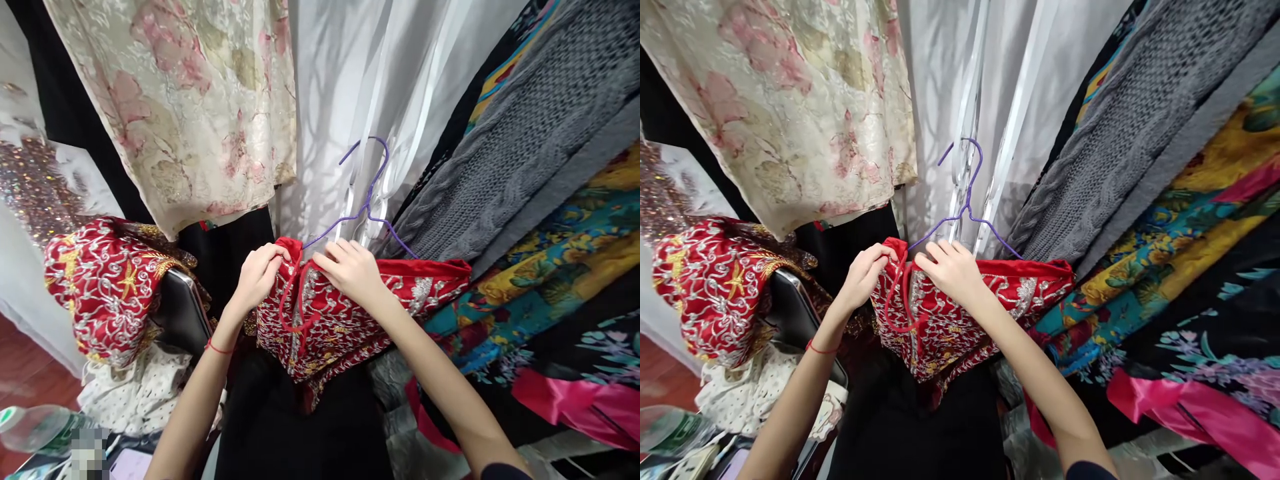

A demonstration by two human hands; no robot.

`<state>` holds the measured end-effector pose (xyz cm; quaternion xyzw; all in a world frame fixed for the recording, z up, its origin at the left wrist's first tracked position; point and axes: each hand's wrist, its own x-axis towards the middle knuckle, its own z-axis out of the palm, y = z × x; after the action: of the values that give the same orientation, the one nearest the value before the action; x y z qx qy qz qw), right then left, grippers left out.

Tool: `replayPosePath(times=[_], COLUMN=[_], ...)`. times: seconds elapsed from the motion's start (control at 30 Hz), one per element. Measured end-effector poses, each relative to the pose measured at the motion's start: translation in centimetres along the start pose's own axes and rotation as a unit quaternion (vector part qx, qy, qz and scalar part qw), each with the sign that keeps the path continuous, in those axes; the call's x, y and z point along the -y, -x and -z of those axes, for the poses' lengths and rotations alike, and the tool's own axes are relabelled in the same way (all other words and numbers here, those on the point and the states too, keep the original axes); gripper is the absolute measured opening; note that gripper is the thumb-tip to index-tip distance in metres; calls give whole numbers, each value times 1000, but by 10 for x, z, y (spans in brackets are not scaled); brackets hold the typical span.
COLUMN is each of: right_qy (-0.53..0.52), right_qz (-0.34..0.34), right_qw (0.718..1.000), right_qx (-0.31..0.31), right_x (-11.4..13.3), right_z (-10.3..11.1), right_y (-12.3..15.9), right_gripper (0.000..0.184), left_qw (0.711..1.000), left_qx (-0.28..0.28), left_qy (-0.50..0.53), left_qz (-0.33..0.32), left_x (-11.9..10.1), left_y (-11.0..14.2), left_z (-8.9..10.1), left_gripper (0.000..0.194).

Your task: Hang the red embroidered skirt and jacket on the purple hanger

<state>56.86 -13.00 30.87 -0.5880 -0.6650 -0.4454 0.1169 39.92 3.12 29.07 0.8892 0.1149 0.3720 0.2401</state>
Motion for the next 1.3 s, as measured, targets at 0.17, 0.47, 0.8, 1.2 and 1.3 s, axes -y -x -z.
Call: replayPosePath(times=[0.17,0.47,0.8,1.2,1.3], right_qy=[16,20,-35,-54,-42], right_qz=[11,32,-36,-48,-59], right_qw=[999,994,996,994,994], right_qx=[-37,-99,76,84,79], right_x=[-3,-8,1,-1,3], right_z=[-24,-48,-41,-54,-56], right_y=[-14,-30,-67,-66,-67], right_gripper=[24,49,65,54,54], left_qw=[999,981,963,915,911], left_qx=[-51,-193,-255,-347,-330], left_qy=[-11,-21,82,131,165], left_qz=[16,29,-17,159,184], left_x=[-5,-8,19,12,20], left_y=[2,-2,-12,64,68], left_z=[-9,-30,-49,-160,-170], left_gripper=[21,18,31,34,22])
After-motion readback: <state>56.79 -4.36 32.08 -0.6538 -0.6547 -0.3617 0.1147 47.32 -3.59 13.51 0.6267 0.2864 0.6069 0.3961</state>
